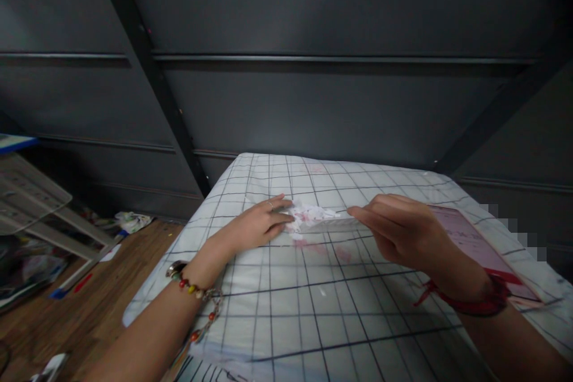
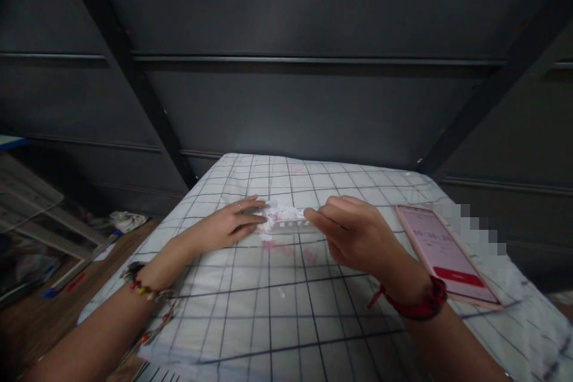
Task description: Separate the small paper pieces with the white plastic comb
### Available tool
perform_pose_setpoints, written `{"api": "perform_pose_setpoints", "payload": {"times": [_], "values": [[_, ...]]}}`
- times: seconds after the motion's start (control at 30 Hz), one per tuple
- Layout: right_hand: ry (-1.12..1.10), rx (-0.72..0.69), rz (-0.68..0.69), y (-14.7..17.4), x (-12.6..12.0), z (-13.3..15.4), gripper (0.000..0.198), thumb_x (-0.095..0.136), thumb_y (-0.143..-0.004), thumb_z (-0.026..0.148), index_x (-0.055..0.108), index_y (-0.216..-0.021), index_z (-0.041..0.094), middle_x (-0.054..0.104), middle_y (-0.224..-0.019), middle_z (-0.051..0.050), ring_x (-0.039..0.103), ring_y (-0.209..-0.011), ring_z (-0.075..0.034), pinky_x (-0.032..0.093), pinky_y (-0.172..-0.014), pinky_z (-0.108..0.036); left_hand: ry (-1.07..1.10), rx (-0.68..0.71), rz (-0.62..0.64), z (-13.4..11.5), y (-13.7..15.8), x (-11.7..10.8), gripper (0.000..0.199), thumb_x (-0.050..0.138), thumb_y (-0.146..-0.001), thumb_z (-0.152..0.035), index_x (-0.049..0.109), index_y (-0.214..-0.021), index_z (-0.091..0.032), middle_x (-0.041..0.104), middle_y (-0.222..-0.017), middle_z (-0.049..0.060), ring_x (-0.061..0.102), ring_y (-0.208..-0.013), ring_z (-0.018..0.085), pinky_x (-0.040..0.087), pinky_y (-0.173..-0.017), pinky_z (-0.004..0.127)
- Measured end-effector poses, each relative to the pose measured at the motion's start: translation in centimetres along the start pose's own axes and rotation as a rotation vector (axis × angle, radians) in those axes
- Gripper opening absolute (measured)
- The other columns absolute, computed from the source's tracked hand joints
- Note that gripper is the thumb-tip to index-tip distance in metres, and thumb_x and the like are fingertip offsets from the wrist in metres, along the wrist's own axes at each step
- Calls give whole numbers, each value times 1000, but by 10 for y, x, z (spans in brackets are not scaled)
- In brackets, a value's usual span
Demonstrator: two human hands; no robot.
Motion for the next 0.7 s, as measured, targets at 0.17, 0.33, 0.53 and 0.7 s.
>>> {"api": "perform_pose_setpoints", "payload": {"times": [0.17,0.33,0.53,0.7], "values": [[2,-2,-1,-1,0,1,28,38,-76,0,53,-91,17,45,-56,3,37,-52,-11,28,-49,-25,-23,-2,-1,1,1,2,27,49,-91,-14,62,-115,-15,48,-136,12,35,-132,25,34,-107,42],[99,57,6,1,1,-4,25,38,-76,0,55,-88,16,49,-58,2,39,-55,-12,30,-52,-25,-26,9,-14,4,2,3,26,50,-91,-17,63,-113,-14,49,-135,13,38,-130,26,35,-106,42],[44,50,28,1,1,-4,27,37,-76,1,56,-89,16,48,-58,2,39,-54,-11,29,-52,-24,-40,16,-30,4,2,3,25,50,-91,-18,62,-114,-15,49,-135,11,39,-129,25,36,-106,41],[111,83,25,0,0,-4,27,38,-75,0,58,-85,15,49,-57,1,39,-55,-12,29,-51,-25,-42,7,-17,4,2,4,26,49,-93,-20,63,-113,-11,49,-135,15,39,-129,27,35,-106,43]]}}
Point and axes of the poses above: each hand's wrist, its own y-axis away from the middle knuckle, its own x-axis out of the palm, z = x × y, the point moved 3 cm from there along -y, towards the middle knuckle
